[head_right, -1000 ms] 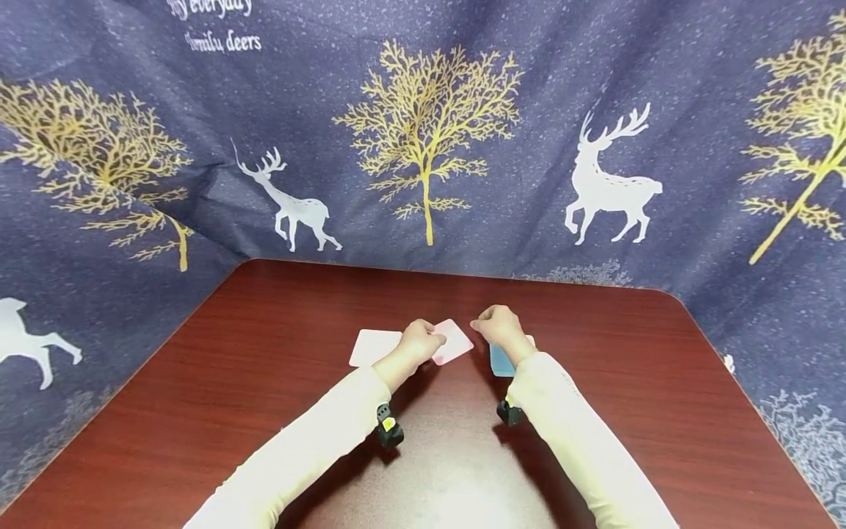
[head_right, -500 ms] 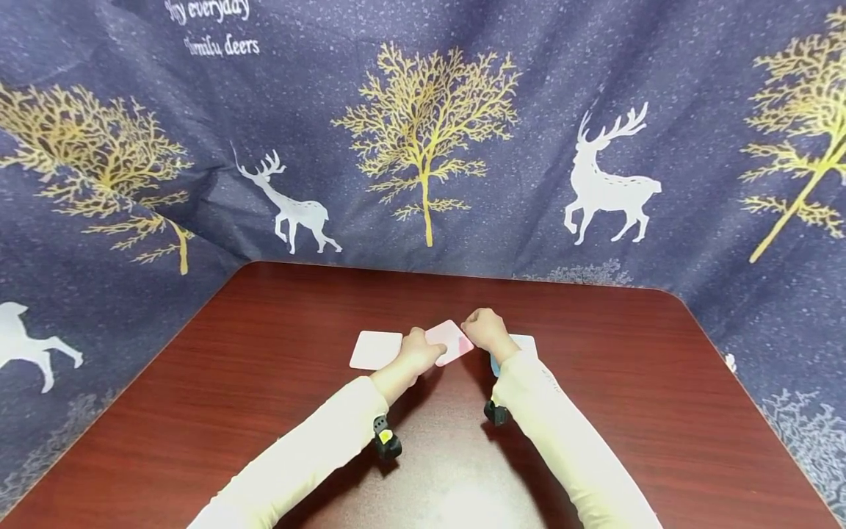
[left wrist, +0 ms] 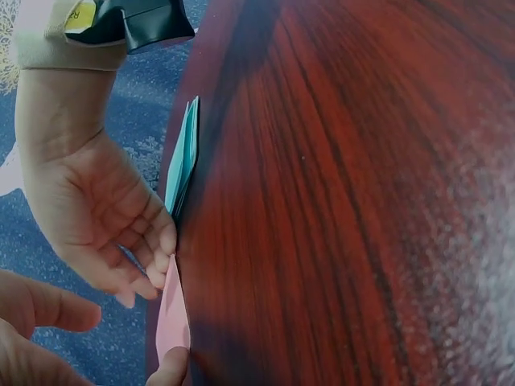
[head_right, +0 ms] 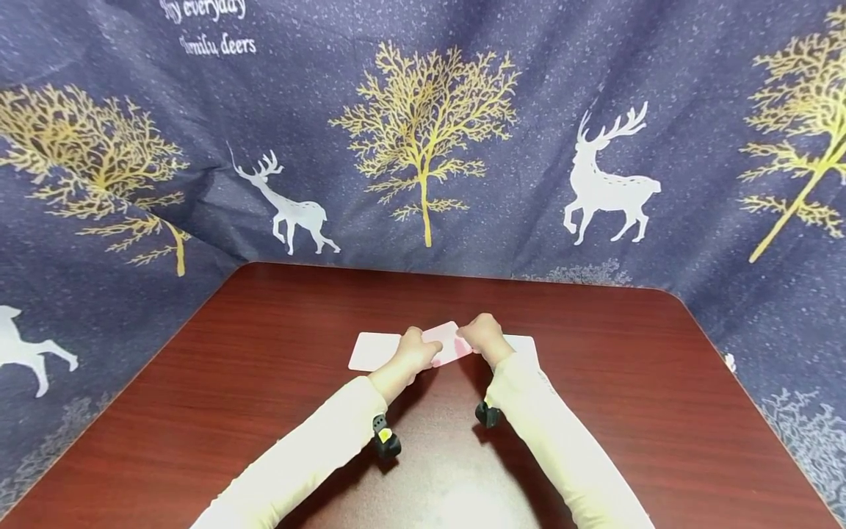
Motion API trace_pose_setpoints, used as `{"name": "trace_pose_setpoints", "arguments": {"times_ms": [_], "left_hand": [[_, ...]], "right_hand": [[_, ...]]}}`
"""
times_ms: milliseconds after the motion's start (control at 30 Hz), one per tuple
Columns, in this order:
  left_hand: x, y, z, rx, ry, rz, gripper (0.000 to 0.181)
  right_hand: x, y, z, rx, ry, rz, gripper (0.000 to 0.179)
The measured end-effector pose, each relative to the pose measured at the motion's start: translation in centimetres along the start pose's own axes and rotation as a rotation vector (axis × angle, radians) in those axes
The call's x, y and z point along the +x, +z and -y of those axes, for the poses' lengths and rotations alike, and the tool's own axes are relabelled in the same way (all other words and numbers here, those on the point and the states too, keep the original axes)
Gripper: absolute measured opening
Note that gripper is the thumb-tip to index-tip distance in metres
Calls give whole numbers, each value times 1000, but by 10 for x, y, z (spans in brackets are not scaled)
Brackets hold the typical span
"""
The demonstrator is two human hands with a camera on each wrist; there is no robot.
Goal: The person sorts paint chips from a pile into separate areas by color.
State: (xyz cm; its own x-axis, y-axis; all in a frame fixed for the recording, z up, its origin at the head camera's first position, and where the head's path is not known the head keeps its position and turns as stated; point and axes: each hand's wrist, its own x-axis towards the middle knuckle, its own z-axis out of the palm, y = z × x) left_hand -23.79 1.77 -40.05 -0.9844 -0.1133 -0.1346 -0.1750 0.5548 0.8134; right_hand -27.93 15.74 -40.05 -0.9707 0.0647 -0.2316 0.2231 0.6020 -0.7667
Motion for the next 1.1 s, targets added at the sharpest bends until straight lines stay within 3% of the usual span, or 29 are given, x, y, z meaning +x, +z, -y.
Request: {"name": "trace_pose_setpoints", "arguments": {"times_ms": [233,600,833,1100], "left_hand": [[0,0,1,20,13,-3,42],[5,-2,4,0,9,14,37],[4,-3,3,-16,18,20,25],[6,-2,4,-102,40,47,29]], "right_hand": [[2,0,-5,9,-15,-34,21],[-1,-5,-7,92,21,48,21],[-4,-8,-8,91,5,44,19],[-7,-11,-10,111,5,52,20]]}}
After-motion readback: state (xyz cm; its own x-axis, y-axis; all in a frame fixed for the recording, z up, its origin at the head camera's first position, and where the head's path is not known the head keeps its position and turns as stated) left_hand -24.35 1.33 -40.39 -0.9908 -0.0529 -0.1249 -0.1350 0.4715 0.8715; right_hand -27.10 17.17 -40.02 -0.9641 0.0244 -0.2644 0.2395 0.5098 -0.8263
